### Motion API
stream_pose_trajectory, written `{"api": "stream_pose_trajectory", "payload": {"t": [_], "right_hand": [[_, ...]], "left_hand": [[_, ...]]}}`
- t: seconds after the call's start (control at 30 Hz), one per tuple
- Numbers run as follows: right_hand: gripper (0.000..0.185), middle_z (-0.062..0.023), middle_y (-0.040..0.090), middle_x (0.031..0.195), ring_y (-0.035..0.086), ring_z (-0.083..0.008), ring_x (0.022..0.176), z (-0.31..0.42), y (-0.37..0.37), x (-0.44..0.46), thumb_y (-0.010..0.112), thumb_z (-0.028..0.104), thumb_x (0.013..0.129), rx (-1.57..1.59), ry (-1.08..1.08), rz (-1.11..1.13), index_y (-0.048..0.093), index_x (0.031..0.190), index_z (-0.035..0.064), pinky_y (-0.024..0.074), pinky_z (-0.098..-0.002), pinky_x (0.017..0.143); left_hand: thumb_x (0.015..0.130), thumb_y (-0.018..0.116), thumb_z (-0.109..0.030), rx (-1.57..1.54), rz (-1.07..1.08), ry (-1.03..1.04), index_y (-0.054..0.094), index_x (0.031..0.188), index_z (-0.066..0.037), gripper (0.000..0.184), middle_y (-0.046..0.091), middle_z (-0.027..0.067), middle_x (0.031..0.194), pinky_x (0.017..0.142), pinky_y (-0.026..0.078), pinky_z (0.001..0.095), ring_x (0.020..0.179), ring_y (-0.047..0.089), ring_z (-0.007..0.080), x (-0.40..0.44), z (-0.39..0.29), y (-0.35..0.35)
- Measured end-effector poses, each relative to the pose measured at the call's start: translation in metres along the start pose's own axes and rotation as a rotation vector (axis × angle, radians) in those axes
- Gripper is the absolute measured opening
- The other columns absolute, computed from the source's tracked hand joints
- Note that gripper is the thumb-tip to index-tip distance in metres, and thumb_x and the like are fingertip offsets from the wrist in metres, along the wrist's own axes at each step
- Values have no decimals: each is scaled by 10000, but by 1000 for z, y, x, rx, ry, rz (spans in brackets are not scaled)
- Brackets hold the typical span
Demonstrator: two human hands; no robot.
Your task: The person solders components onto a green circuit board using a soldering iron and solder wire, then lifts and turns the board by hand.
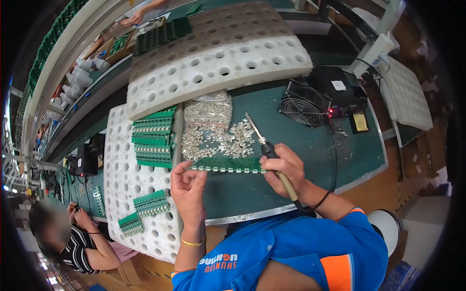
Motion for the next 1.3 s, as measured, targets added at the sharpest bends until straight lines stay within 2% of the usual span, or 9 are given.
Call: {"api": "stream_pose_trajectory", "payload": {"t": [0.07, 0.23, 0.33, 0.4, 0.63, 0.83, 0.9, 1.3], "right_hand": [[328, -88, 492, 740, 508, -253, 633, -1, 0, -1, 693, -99, 703, -6, 8, -1, 606, 971, 68, 422, -359, 554], [371, -90, 510, 782, 539, -266, 677, -4, -3, -7, 719, -73, 673, -21, 2, 13, 615, 995, 80, 442, -354, 561], [393, -93, 532, 813, 577, -281, 726, 4, -3, -4, 721, -45, 642, -117, -109, 16, 631, 994, 105, 478, -357, 566], [396, -93, 542, 820, 591, -289, 744, 4, -2, -11, 722, -23, 623, -165, -134, 30, 638, 983, 116, 493, -359, 570], [417, -92, 557, 842, 612, -301, 766, 5, -5, -11, 724, 55, 561, -241, -196, 18, 665, 968, 126, 514, -360, 576], [372, -90, 574, 866, 623, -297, 776, 10, -5, -13, 714, 64, 603, -294, -246, 57, 663, 966, 125, 523, -350, 588], [361, -85, 578, 871, 625, -292, 782, 13, -4, -12, 712, 67, 613, -297, -273, 70, 662, 965, 128, 528, -344, 594], [358, -68, 607, 926, 628, -277, 811, 20, -4, -15, 748, 50, 624, -370, -275, 77, 658, 937, 199, 540, -340, 618]], "left_hand": [[878, 705, -29, 19, -14, 17, 529, 1233, -38, 397, 616, -53, 827, 474, 260, 141, 586, 429, -22, 1, 2, -1], [884, 703, -32, 22, 5, 14, 536, 1239, -38, 392, 629, -48, 846, 459, 244, 131, 564, 407, -33, 1, 3, -1], [897, 694, -56, 5, 3, -52, 535, 1258, -38, 395, 648, -30, 876, 434, 237, 131, 532, 382, -35, 1, 2, 1], [911, 682, -80, -86, 29, -178, 536, 1276, -39, 396, 664, -5, 911, 412, 234, 130, 507, 360, -34, 1, 3, 5], [926, 662, -82, -113, 65, -188, 544, 1281, -36, 377, 665, 10, 933, 404, 239, 130, 499, 345, -34, 4, 5, 6], [931, 654, -99, -120, 52, -207, 548, 1287, -32, 377, 658, -1, 939, 408, 250, 131, 511, 360, -37, 4, 2, 9], [918, 684, -99, -265, 126, -274, 551, 1274, -37, 385, 695, -6, 931, 436, 262, 128, 559, 421, -46, 3, 5, 14], [906, 693, -99, -296, 103, -290, 503, 1312, -46, 451, 684, 12, 948, 437, 262, 133, 538, 403, -30, -1, 2, 20]]}}
Point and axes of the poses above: each hand's wrist, its own x-axis towards the middle knuckle, its own y-axis out of the palm, z = x × y, the point moved 7 cm from there along x, towards the middle knuckle
